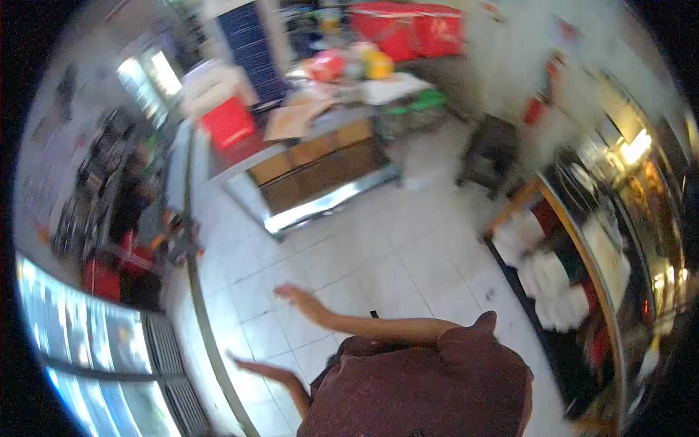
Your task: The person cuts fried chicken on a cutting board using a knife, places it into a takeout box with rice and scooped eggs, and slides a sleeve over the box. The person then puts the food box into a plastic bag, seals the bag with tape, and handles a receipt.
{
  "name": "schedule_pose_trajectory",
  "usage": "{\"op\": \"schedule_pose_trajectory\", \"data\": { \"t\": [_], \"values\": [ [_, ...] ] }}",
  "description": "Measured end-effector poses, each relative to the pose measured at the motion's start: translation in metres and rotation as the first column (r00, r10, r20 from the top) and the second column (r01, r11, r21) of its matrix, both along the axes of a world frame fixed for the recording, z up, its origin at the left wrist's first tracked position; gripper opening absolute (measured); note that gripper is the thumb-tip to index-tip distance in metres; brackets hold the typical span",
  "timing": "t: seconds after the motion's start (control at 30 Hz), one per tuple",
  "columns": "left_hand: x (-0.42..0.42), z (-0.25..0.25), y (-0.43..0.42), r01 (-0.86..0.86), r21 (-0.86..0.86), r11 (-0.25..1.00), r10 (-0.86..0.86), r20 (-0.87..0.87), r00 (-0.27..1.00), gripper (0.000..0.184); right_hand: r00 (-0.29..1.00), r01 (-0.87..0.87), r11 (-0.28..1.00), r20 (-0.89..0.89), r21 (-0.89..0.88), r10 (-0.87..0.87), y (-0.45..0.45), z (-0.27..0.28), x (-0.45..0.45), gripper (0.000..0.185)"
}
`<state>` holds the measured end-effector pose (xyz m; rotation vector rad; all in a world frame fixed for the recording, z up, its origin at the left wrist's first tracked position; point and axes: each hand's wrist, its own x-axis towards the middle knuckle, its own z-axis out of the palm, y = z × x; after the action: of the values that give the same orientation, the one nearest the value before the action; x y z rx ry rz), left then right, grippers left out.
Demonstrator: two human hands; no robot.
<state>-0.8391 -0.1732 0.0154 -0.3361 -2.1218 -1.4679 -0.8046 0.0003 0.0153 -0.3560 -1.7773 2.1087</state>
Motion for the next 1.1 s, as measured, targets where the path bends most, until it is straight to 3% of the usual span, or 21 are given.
{"op": "schedule_pose_trajectory", "data": {
  "t": [0.03, 0.07, 0.1, 0.17, 0.23, 0.33, 0.47, 0.57, 0.7, 0.83, 0.9, 0.93, 1.0, 1.1],
  "values": [
    [-0.016, 0.007, 0.016, 0.002, -0.030, 1.000, -0.001, 0.016, 1.000, 0.053, 0.950, -0.311, 0.936, -0.042, -0.164, 0.308, -0.027, 0.006, -0.025, 0.058],
    [-0.033, 0.014, 0.023, -0.016, -0.058, 0.998, 0.018, 0.026, 1.000, 0.053, 0.813, -0.569, 0.766, -0.070, -0.300, 0.578, -0.053, 0.022, -0.047, 0.066],
    [-0.053, 0.021, 0.030, -0.015, -0.102, 0.995, 0.019, 0.034, 0.999, 0.053, 0.584, -0.603, 0.454, 0.025, -0.656, 0.812, -0.076, 0.036, -0.069, 0.076],
    [-0.100, 0.037, 0.037, -0.021, -0.178, 0.984, 0.029, 0.043, 0.999, 0.053, 0.495, -0.749, 0.416, -0.017, -0.516, 0.869, -0.069, 0.035, -0.128, 0.064],
    [-0.154, 0.045, 0.037, -0.052, -0.217, 0.975, 0.064, 0.050, 0.997, 0.053, 0.439, -0.807, 0.407, 0.026, -0.429, 0.898, -0.067, 0.016, -0.183, 0.068],
    [-0.253, 0.059, 0.024, -0.093, -0.171, 0.981, 0.100, 0.033, 0.994, 0.051, 0.401, -0.828, 0.405, 0.095, -0.388, 0.911, -0.068, 0.006, -0.269, 0.068],
    [-0.390, 0.009, 0.005, -0.178, -0.278, 0.944, 0.229, 0.163, 0.960, 0.046, 0.385, -0.800, 0.433, 0.198, -0.415, 0.901, -0.053, 0.004, -0.372, 0.064],
    [-0.477, 0.001, 0.025, -0.040, -0.335, 0.941, 0.150, 0.308, 0.940, 0.043, 0.412, -0.779, 0.504, 0.302, -0.373, 0.860, -0.014, 0.032, -0.453, 0.055],
    [-0.596, -0.025, 0.079, 0.209, -0.437, 0.875, -0.019, 0.400, 0.916, 0.042, 0.636, -0.674, 0.652, 0.176, -0.346, 0.751, 0.052, 0.032, -0.542, 0.040],
    [-0.727, -0.114, 0.108, 0.418, -0.549, 0.724, -0.107, 0.510, 0.854, 0.049, 0.812, -0.475, 0.850, 0.259, -0.228, 0.524, 0.117, -0.007, -0.659, 0.031],
    [-0.773, -0.196, 0.084, 0.439, -0.473, 0.764, -0.070, 0.615, 0.786, 0.045, 0.819, -0.434, 0.877, 0.314, -0.206, 0.480, 0.152, -0.005, -0.720, 0.029],
    [-0.784, -0.261, 0.054, 0.406, -0.613, 0.677, 0.087, 0.615, 0.783, 0.040, 0.834, -0.415, 0.891, 0.315, -0.182, 0.453, 0.167, 0.008, -0.749, 0.028],
    [-0.819, -0.277, 0.042, 0.511, -0.585, 0.631, 0.246, 0.775, 0.582, 0.038, 0.875, -0.407, 0.902, 0.222, -0.146, 0.431, 0.200, 0.017, -0.806, 0.029],
    [-0.879, -0.273, 0.055, 0.571, -0.500, 0.651, 0.372, 0.866, 0.334, 0.034, 0.918, -0.333, 0.936, 0.187, -0.115, 0.349, 0.243, 0.032, -0.881, 0.031]
  ]
}}
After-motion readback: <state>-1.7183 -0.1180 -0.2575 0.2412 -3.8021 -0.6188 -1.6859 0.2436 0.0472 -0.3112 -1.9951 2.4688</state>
